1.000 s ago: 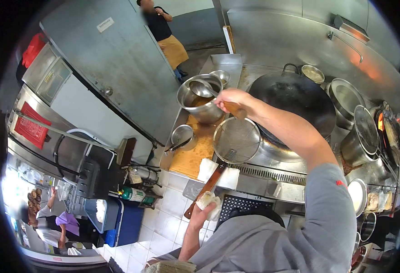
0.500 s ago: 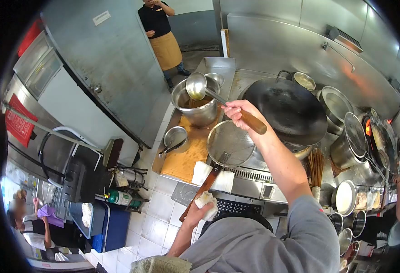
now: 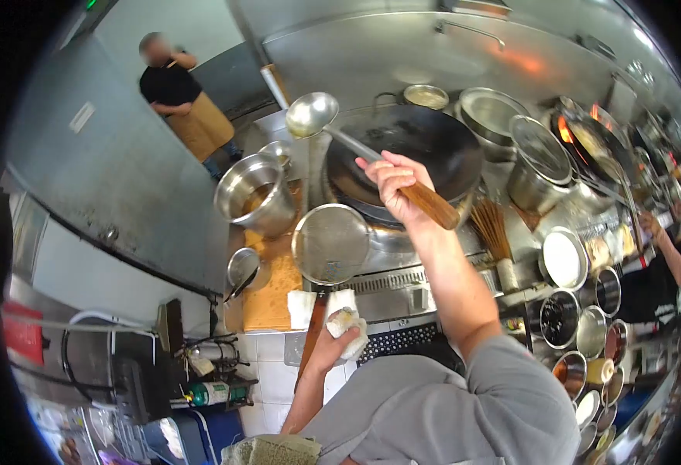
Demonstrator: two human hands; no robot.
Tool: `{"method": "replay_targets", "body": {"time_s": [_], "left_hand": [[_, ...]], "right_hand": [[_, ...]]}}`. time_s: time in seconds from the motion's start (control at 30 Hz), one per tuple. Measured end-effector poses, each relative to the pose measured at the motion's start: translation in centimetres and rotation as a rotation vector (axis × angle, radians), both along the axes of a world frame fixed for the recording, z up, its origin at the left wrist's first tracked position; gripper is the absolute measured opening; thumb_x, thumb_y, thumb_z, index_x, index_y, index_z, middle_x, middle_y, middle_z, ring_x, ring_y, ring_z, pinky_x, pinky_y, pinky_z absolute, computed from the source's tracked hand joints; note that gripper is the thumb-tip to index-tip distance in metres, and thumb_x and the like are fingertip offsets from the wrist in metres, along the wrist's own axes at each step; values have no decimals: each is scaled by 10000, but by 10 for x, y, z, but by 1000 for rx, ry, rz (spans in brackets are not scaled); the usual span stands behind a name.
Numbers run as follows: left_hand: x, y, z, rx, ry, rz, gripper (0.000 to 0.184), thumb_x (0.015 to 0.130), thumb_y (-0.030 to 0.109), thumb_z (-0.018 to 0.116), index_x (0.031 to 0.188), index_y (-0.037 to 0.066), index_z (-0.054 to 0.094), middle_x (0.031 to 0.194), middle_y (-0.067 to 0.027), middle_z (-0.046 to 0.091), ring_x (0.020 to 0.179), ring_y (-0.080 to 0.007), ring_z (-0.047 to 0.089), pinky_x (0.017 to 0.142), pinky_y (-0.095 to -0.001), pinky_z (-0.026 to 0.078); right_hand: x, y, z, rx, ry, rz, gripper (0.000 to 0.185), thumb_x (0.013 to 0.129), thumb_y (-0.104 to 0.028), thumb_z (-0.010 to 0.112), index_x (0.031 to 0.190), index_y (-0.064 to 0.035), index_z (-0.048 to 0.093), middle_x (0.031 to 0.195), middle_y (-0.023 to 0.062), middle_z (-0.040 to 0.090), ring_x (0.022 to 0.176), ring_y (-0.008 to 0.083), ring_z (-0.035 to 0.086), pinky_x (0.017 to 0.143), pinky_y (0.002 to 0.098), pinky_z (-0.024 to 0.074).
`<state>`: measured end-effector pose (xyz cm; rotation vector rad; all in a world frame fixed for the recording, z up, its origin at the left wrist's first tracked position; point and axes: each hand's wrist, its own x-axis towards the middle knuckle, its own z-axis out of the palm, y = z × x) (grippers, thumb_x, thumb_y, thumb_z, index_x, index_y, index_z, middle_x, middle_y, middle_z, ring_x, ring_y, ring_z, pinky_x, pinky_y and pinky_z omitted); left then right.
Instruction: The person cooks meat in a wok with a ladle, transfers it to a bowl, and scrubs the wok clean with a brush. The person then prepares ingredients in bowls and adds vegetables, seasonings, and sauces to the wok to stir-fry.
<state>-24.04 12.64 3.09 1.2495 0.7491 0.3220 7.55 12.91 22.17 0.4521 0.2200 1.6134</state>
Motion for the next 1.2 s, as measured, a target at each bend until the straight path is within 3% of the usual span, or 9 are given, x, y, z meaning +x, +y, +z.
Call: {"method": "replay_targets", "body": {"time_s": [0.2,0.27,0.37,0.5,0.6,0.77,0.83,0.9,1.2], "left_hand": [[43,-22,-1,105,-37,84,647,820,109,730,1359,-16,396,1176,-110,615,1053,-181,600,905,-310,492],[62,-23,7,190,33,29,647,801,127,755,1336,-29,426,1186,-129,620,1068,-178,603,926,-312,481],[114,-26,33,530,-29,6,626,791,146,768,1310,-21,461,1156,-143,634,1068,-200,608,931,-319,475],[192,-19,90,1128,-146,-52,716,726,102,780,1349,41,430,1384,-192,431,1306,-343,413,1043,-413,394],[228,-20,121,1065,-3,-85,794,713,101,767,1398,59,369,1468,-202,288,1314,-392,382,1047,-428,402],[244,-13,105,1100,200,-140,788,684,68,768,1375,45,389,1395,-219,352,1253,-386,428,1049,-417,392],[243,-7,100,1188,176,-208,780,668,81,775,1352,25,404,1369,-221,384,1250,-394,423,1066,-426,366],[243,-1,95,1249,166,-264,782,662,99,775,1343,7,401,1350,-226,407,1258,-407,407,1076,-435,349],[239,9,98,1334,191,-362,699,755,107,709,1367,-5,390,1364,-212,419,1266,-391,419,1049,-439,365]], "right_hand": [[111,-106,-32,-703,-1932,-310,265,855,-57,591,1096,-6,493,604,-50,403,473,28,409,376,202,339],[130,-151,-28,-746,-2018,-154,277,860,-61,593,1111,-14,486,630,-48,432,468,31,406,366,203,329],[154,-196,-48,-557,-1365,-203,367,872,-55,569,1229,-24,487,679,-60,440,426,23,352,354,198,293],[139,-172,-78,-654,-1632,-392,426,871,-68,582,1274,-22,452,671,-53,426,437,29,359,359,214,324],[140,-166,-72,-551,-1509,-342,435,837,-86,633,1228,-9,457,644,-28,458,453,64,430,384,241,380],[130,-167,-70,-685,-2274,-298,641,789,-169,672,1356,15,434,722,43,554,472,113,483,470,289,460],[136,-149,-120,-625,-2788,-825,676,728,-243,683,1307,32,470,1060,249,644,917,352,652,827,429,515],[127,-134,-96,-685,-2819,-246,531,741,-240,672,1178,39,559,1105,258,633,1042,383,615,885,450,499],[85,-268,-70,-1007,-2094,-529,616,920,-422,593,1337,17,479,1174,155,643,1031,257,635,869,359,522]]}}
